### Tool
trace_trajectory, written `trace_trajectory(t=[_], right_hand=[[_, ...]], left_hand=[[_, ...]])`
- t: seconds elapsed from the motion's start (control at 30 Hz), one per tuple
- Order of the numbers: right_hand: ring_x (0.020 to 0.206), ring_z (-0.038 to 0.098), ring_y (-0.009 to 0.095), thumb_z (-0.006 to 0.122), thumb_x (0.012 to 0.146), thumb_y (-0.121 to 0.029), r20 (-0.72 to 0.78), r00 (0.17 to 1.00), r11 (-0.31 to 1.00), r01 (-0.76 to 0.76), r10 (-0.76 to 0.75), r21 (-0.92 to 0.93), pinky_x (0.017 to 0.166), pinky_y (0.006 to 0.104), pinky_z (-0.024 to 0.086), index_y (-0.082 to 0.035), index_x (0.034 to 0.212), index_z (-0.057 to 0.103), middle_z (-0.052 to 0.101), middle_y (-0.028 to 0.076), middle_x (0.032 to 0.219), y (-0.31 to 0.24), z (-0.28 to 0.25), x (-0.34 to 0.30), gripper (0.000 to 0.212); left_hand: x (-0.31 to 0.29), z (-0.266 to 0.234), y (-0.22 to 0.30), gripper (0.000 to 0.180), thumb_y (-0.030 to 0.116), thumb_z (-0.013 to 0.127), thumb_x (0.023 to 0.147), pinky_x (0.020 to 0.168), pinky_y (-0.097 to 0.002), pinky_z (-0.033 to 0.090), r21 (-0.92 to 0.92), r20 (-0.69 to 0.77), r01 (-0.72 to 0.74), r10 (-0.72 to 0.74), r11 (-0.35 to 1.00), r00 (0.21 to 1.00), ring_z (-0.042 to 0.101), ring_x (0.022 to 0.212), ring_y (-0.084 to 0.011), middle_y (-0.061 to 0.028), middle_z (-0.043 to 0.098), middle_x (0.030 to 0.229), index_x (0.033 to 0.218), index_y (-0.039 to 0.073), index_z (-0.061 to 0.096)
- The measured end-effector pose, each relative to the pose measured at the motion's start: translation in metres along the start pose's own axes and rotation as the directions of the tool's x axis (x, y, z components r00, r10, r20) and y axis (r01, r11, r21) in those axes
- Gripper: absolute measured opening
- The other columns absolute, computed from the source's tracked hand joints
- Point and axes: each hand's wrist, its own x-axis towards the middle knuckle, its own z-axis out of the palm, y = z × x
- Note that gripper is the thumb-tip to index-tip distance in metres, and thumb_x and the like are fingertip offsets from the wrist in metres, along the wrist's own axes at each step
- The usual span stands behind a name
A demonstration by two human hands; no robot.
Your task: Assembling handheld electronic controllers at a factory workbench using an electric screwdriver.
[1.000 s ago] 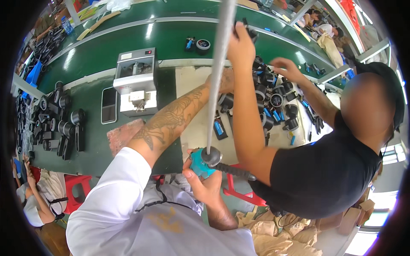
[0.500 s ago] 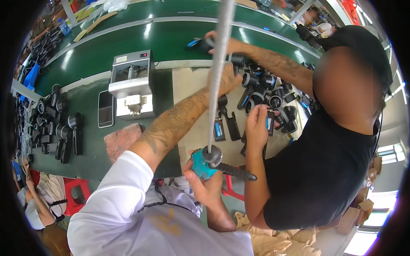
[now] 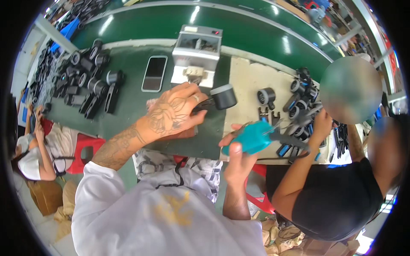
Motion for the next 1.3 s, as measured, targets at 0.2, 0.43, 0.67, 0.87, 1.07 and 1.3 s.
trace_trajectory(t=[0.2,0.43,0.67,0.87,1.07,1.3], right_hand=[[0.068,0.058,0.019,0.063,0.097,-0.059,0.035,0.997,0.987,0.061,-0.067,0.147,0.065,0.0333,0.048,0.01,0.119,0.057,0.057,0.009,0.078,0.001,0.038,0.03,0.073],[0.068,0.059,0.021,0.063,0.096,-0.06,0.12,0.981,0.958,0.114,-0.149,0.263,0.063,0.034,0.049,0.01,0.119,0.057,0.059,0.01,0.078,0.004,0.082,0.055,0.074],[0.066,0.057,0.02,0.062,0.093,-0.069,0.157,0.964,0.962,0.179,-0.213,0.207,0.062,0.0341,0.047,0.007,0.116,0.057,0.057,0.007,0.073,0.017,0.111,0.074,0.08],[0.065,0.06,0.014,0.062,0.102,-0.049,0.076,0.943,0.942,0.314,-0.324,0.12,0.06,0.0274,0.046,0.004,0.108,0.061,0.06,0.004,0.072,0.025,0.141,0.132,0.054],[0.065,0.06,0.019,0.058,0.105,-0.047,0.16,0.922,0.935,0.342,-0.354,0.1,0.06,0.0317,0.049,0.001,0.104,0.057,0.06,0.008,0.073,0.056,0.14,0.137,0.048],[0.062,0.058,0.019,0.056,0.105,-0.05,0.15,0.972,0.984,0.178,-0.179,0.019,0.058,0.0322,0.048,0.002,0.105,0.058,0.057,0.007,0.071,0.038,0.138,0.123,0.052]], left_hand=[[-0.069,0.007,-0.024,0.035,0.021,0.074,0.085,0.09,-0.0444,0.054,0.101,-0.028,0.055,-0.052,0.993,0.998,0.064,0.104,-0.031,-0.0084,0.064,0.107,0.117,0.007,0.068],[-0.081,0.019,-0.033,0.037,0.028,0.076,0.086,0.099,-0.044,0.053,0.022,-0.113,0.125,-0.122,0.992,0.986,0.065,0.109,-0.0314,-0.0075,0.067,0.115,0.118,0.01,0.07],[-0.074,0.021,-0.045,0.031,0.03,0.076,0.088,0.098,-0.0438,0.051,-0.115,-0.152,0.095,-0.112,0.989,0.982,0.064,0.107,-0.0323,-0.0074,0.067,0.108,0.112,0.01,0.072],[-0.061,0.022,-0.065,0.036,0.04,0.069,0.092,0.094,-0.0441,0.047,-0.066,-0.078,0.069,-0.074,0.995,0.994,0.058,0.104,-0.0308,-0.0086,0.062,0.106,0.111,0.01,0.07],[-0.076,0.025,-0.058,0.04,0.045,0.067,0.094,0.1,-0.0432,0.045,-0.014,-0.042,0.081,-0.082,0.997,0.996,0.058,0.114,-0.0267,-0.0058,0.063,0.119,0.114,0.01,0.067],[-0.075,0.023,-0.062,0.044,0.046,0.066,0.094,0.104,-0.0446,0.043,-0.051,0.026,0.157,-0.156,0.986,0.987,0.057,0.116,-0.0274,-0.0071,0.061,0.121,0.12,0.01,0.064]])
